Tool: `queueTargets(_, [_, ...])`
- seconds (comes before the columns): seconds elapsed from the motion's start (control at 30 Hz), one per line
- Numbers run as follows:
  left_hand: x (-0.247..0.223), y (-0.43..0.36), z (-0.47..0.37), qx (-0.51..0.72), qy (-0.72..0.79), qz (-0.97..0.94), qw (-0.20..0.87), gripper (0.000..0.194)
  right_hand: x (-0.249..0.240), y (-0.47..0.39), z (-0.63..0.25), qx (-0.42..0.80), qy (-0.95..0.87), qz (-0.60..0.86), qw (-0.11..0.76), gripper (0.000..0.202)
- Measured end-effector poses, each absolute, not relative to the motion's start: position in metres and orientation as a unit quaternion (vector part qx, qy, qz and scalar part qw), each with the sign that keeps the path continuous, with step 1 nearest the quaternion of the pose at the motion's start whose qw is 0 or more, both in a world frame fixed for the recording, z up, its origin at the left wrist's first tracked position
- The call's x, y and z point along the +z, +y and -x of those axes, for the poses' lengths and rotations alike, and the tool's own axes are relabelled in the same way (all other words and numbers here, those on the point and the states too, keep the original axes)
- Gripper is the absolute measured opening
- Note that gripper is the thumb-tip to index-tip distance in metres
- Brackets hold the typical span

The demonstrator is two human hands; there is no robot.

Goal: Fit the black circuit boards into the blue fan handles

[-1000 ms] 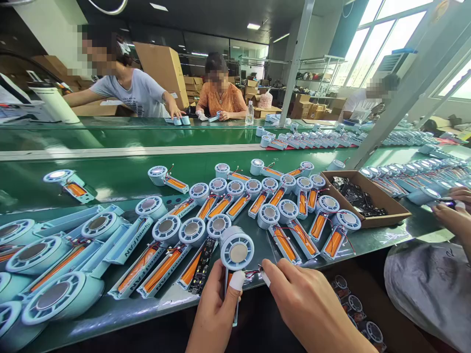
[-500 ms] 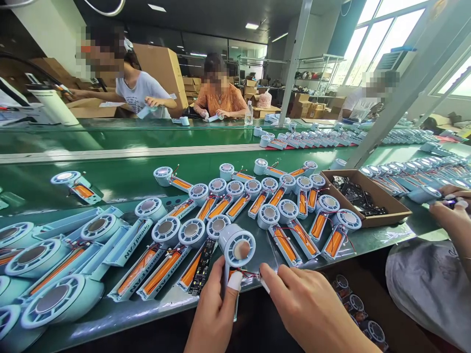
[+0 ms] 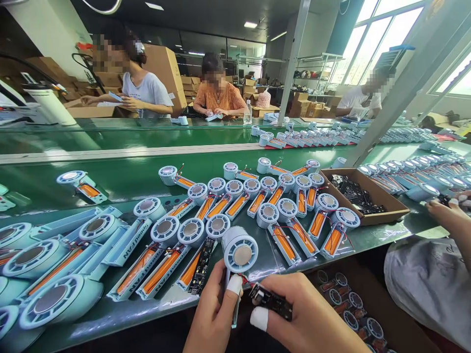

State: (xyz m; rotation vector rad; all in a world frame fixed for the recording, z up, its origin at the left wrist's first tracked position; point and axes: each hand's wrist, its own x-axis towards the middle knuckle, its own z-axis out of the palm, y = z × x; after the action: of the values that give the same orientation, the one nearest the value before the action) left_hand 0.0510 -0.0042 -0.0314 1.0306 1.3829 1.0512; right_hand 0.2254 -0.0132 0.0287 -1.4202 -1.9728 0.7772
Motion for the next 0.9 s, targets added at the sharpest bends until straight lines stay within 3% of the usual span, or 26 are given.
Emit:
queueTargets(0.13, [-0.026, -0.002, -0.051, 0.435, 0.569, -0.437, 0.544, 0.055, 0.004, -0.007, -0.225, 0.393, -0.594, 0.607, 0.353, 0.024])
queueTargets(0.2, [-0.023, 0.000, -0.051, 0.436, 0.543, -0.473, 0.540, 0.055, -0.005, -0.006, -0.224, 0.384, -0.567, 0.624, 0.376, 0.029])
queueTargets(0.33, [-0.021, 0.004, -0.052, 0.434, 0.543, -0.503, 0.513, 0.052, -0.016, -0.002, -0.225, 0.208, -0.634, 0.630, 0.397, 0.025])
queueTargets(0.47, [-0.023, 0.003, -0.052, 0.440, 0.565, -0.495, 0.492, 0.050, -0.011, -0.001, -0.229, 0.087, -0.722, 0.606, 0.323, 0.026])
queueTargets(0.63, [-0.023, 0.002, -0.052, 0.440, 0.558, -0.482, 0.512, 0.048, 0.025, -0.003, -0.227, 0.219, -0.821, 0.505, 0.151, 0.014])
queueTargets(0.7, [-0.023, 0.000, -0.051, 0.436, 0.567, -0.446, 0.538, 0.048, 0.037, -0.003, -0.224, 0.264, -0.832, 0.472, 0.120, 0.010])
queueTargets(0.8, [-0.028, -0.001, -0.049, 0.440, 0.578, -0.377, 0.574, 0.049, 0.039, -0.001, -0.217, 0.322, -0.822, 0.447, 0.145, 0.010])
queueTargets(0.9, [-0.033, 0.002, -0.046, 0.457, 0.510, -0.367, 0.629, 0.048, 0.027, 0.000, -0.208, 0.405, -0.768, 0.453, 0.203, 0.041])
